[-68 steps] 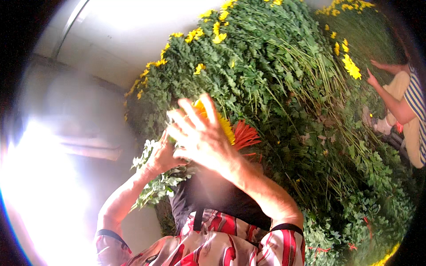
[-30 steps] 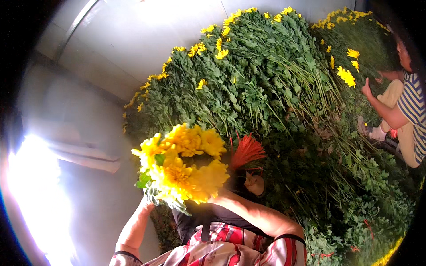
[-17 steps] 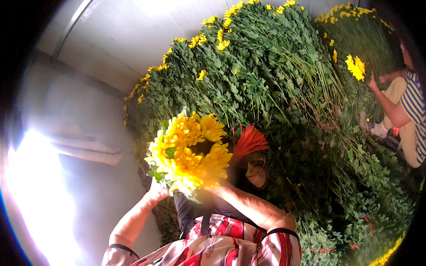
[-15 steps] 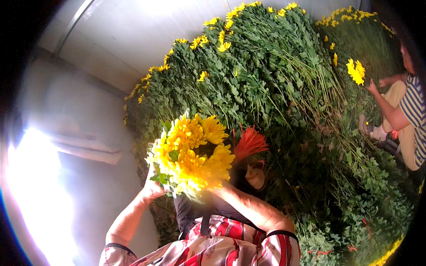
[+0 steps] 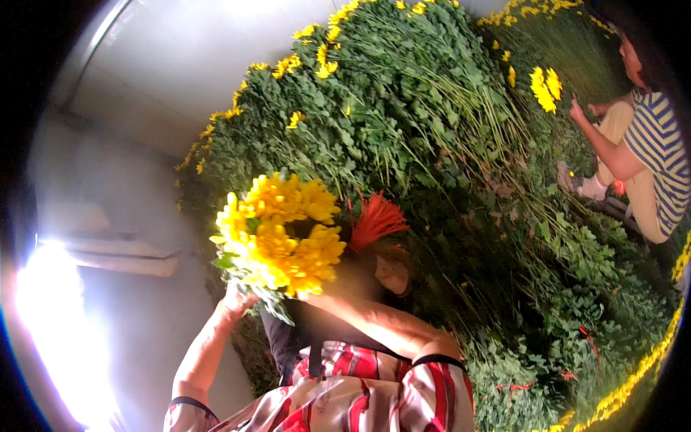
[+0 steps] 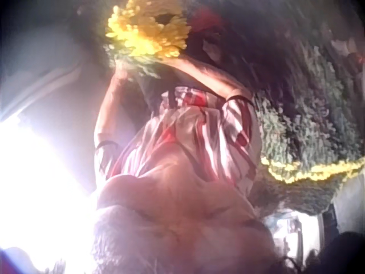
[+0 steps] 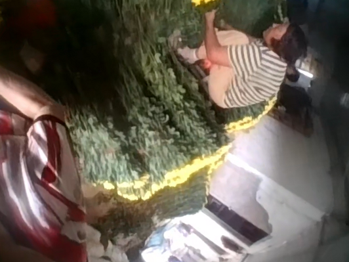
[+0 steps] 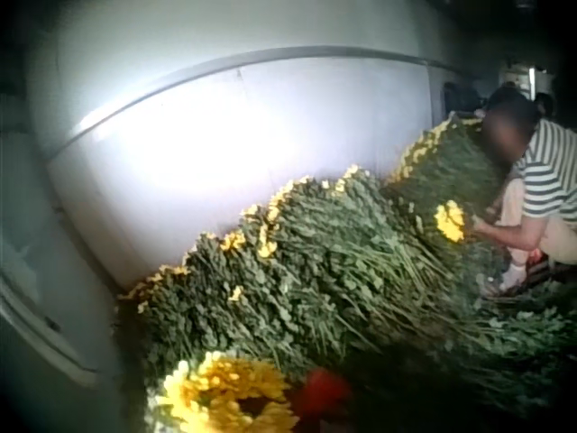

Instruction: The person picks up yellow flowers from a pile on the floor, arranges them into a bunch, and secures the bunch with a red rubber band.

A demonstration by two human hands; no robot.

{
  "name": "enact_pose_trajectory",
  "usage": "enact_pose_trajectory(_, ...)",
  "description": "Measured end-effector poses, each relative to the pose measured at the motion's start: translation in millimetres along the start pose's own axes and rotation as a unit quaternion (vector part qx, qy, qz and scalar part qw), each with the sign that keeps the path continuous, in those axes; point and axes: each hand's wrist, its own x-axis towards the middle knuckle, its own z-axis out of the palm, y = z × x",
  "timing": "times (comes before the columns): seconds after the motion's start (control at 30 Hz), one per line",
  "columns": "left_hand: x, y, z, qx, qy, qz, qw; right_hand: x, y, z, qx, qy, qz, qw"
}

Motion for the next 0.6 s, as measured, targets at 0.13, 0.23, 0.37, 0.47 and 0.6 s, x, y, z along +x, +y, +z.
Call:
enact_pose_trajectory(0.13,2.7,5.4,-26.1,0.702,0.021,0.290,0.651,5.4,-1.8,0.2,-0.032,-0.005,-0.005,0.999)
enact_pose_trajectory(0.23,1.5,5.3,14.9,0.664,0.060,0.400,0.629,2.1,-10.2,-15.0,-0.063,-0.021,-0.045,0.997)
enact_pose_trajectory(0.37,-22.1,32.8,75.8,0.739,0.172,0.422,0.496,-41.9,16.1,-77.7,-0.033,-0.014,-0.129,0.991)
enact_pose_trajectory(0.47,-64.1,56.0,94.1,0.548,0.191,0.353,0.734,-80.2,62.8,-129.1,0.078,0.106,0.155,0.979)
enact_pose_trajectory(0.6,-71.0,65.9,67.9,0.596,0.203,0.300,0.717,-64.7,93.5,-141.4,0.010,0.212,0.125,0.969)
